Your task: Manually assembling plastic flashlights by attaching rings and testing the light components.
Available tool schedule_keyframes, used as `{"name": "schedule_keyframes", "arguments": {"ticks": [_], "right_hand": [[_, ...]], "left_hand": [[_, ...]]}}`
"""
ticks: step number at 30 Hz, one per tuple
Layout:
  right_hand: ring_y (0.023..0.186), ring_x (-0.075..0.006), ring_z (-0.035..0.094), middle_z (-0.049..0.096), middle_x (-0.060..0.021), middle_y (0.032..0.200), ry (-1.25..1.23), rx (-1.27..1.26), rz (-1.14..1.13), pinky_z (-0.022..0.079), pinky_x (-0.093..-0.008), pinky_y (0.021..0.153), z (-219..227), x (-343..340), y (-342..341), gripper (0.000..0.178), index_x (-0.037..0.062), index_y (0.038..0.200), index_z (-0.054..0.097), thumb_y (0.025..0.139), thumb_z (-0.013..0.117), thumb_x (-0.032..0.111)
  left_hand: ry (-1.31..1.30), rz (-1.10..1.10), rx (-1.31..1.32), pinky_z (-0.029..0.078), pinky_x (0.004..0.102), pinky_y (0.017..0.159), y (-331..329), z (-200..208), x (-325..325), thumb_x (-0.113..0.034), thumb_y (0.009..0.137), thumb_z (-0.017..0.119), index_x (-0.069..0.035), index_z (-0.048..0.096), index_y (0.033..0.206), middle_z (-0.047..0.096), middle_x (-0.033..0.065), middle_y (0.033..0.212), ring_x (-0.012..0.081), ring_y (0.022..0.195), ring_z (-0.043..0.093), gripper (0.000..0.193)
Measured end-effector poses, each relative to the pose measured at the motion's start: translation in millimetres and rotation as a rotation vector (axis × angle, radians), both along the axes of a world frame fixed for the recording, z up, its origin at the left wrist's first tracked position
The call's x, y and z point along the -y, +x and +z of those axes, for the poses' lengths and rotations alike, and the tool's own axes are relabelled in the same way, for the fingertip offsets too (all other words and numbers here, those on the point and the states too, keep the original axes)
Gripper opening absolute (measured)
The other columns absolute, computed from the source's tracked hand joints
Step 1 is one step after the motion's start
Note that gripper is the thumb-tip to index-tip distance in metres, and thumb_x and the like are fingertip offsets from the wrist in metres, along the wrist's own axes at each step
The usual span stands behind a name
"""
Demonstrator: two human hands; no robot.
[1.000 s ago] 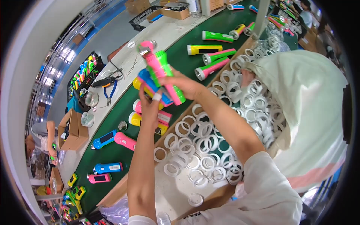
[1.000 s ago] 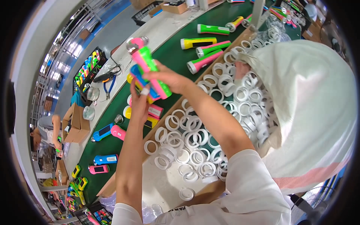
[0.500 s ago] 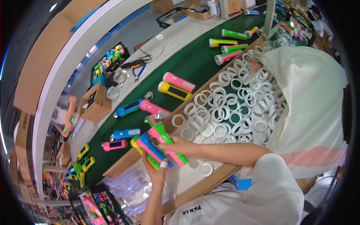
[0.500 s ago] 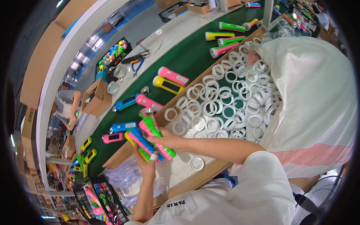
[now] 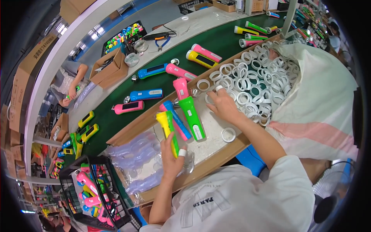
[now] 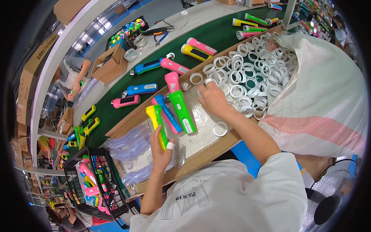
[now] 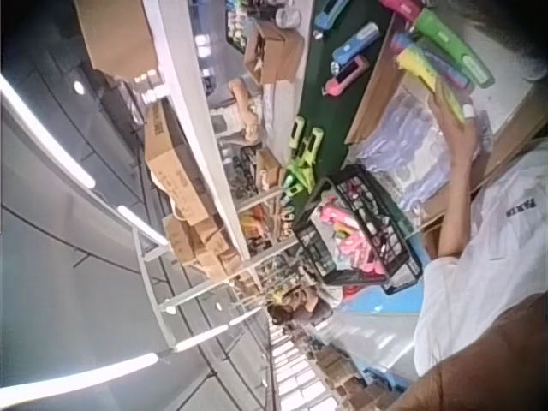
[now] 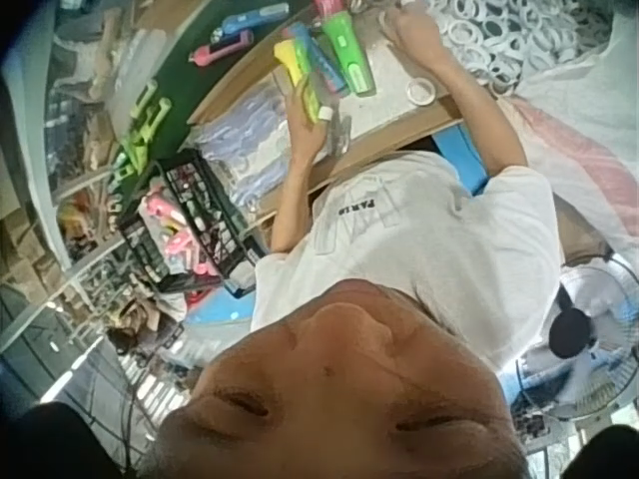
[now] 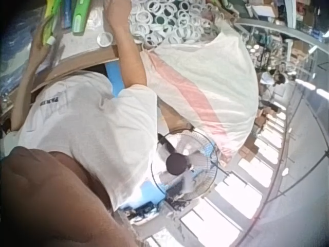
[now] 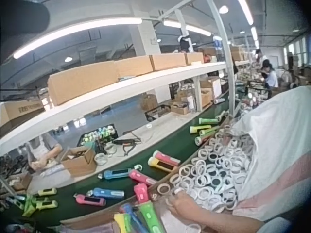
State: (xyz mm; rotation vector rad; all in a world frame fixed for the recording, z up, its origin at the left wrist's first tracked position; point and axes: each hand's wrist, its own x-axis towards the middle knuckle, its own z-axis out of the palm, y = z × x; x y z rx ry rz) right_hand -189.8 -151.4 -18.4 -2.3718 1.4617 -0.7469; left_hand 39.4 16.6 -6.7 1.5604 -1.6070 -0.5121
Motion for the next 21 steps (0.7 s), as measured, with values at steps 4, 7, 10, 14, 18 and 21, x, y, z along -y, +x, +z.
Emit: {"name": "schedule_keyframes", "arguments": {"ticks": [4, 7, 10, 14, 18, 21], "right_hand": [[0.104, -0.0364, 0.051, 0.054, -0.0206, 0.107, -0.161, -0.224, -0.013, 0.045, -0.0450, 0.083, -26.1, -4.9, -4.4, 0.033, 0.0075, 0.102, 0.065, 0.075, 0.072, 0.025], [0.097, -0.0369, 0.053, 0.057, -0.0211, 0.097, -0.208, -0.139, -0.032, 0.045, -0.0451, 0.080, -35.6, -5.1, -8.3, 0.030, 0.0087, 0.102, 0.066, 0.078, 0.070, 0.026], [0.079, -0.0352, 0.056, 0.057, -0.0215, 0.086, 0.067, 0.200, -0.097, 0.047, -0.0413, 0.073, 5.5, -15.2, -3.9, 0.028, 0.0025, 0.098, 0.061, 0.090, 0.060, 0.030], [0.074, -0.0234, 0.058, 0.054, -0.0145, 0.073, 0.263, 0.591, 0.020, 0.047, -0.0364, 0.070, 24.9, -17.9, 9.9, 0.035, -0.0009, 0.084, 0.058, 0.095, 0.052, 0.032], [0.115, -0.0388, 0.054, 0.060, -0.0236, 0.109, -0.068, 0.469, 0.171, 0.047, -0.0386, 0.088, 1.2, -32.4, 28.6, 0.020, 0.0056, 0.089, 0.066, 0.078, 0.073, 0.021], [0.115, -0.0394, 0.053, 0.060, -0.0224, 0.111, -0.010, 0.511, 0.200, 0.046, -0.0420, 0.091, 10.5, -45.9, 29.4, 0.028, 0.0094, 0.102, 0.065, 0.077, 0.073, 0.020]], "left_hand": [[0.098, -0.164, 0.112, 0.037, 0.0426, 0.101, -11.4, -7.9, -4.0, -0.013, 0.083, 0.065, -0.013, 0.043, 0.137, 0.043, 0.0243, 0.124, 0.0428, 0.116, 0.046, 0.058], [0.043, -0.443, 0.131, 0.041, 0.0435, 0.098, -1.1, -3.1, 1.1, -0.012, 0.086, 0.062, -0.013, 0.041, 0.139, 0.038, 0.0243, 0.137, 0.0407, 0.121, 0.046, 0.057], [0.297, -0.342, -0.129, 0.041, 0.0408, 0.098, 9.2, 2.0, -9.3, -0.014, 0.087, 0.060, -0.008, 0.044, 0.136, 0.054, 0.0237, 0.125, 0.0375, 0.121, 0.048, 0.052], [0.250, -0.308, 0.561, 0.047, 0.0417, 0.084, 8.2, 3.6, -20.4, -0.023, 0.080, 0.071, -0.006, 0.054, 0.124, 0.061, 0.0187, 0.104, 0.0329, 0.097, 0.058, 0.050], [0.241, -0.373, 0.505, 0.047, 0.0407, 0.080, 2.2, -5.6, -18.8, -0.020, 0.073, 0.076, -0.005, 0.066, 0.102, 0.061, 0.0134, 0.099, 0.0309, 0.090, 0.058, 0.035], [0.226, -0.293, 0.321, 0.045, 0.0396, 0.088, 16.7, -3.9, -17.3, -0.004, 0.066, 0.071, -0.006, 0.067, 0.099, 0.062, 0.0128, 0.102, 0.0322, 0.098, 0.057, 0.034]]}}
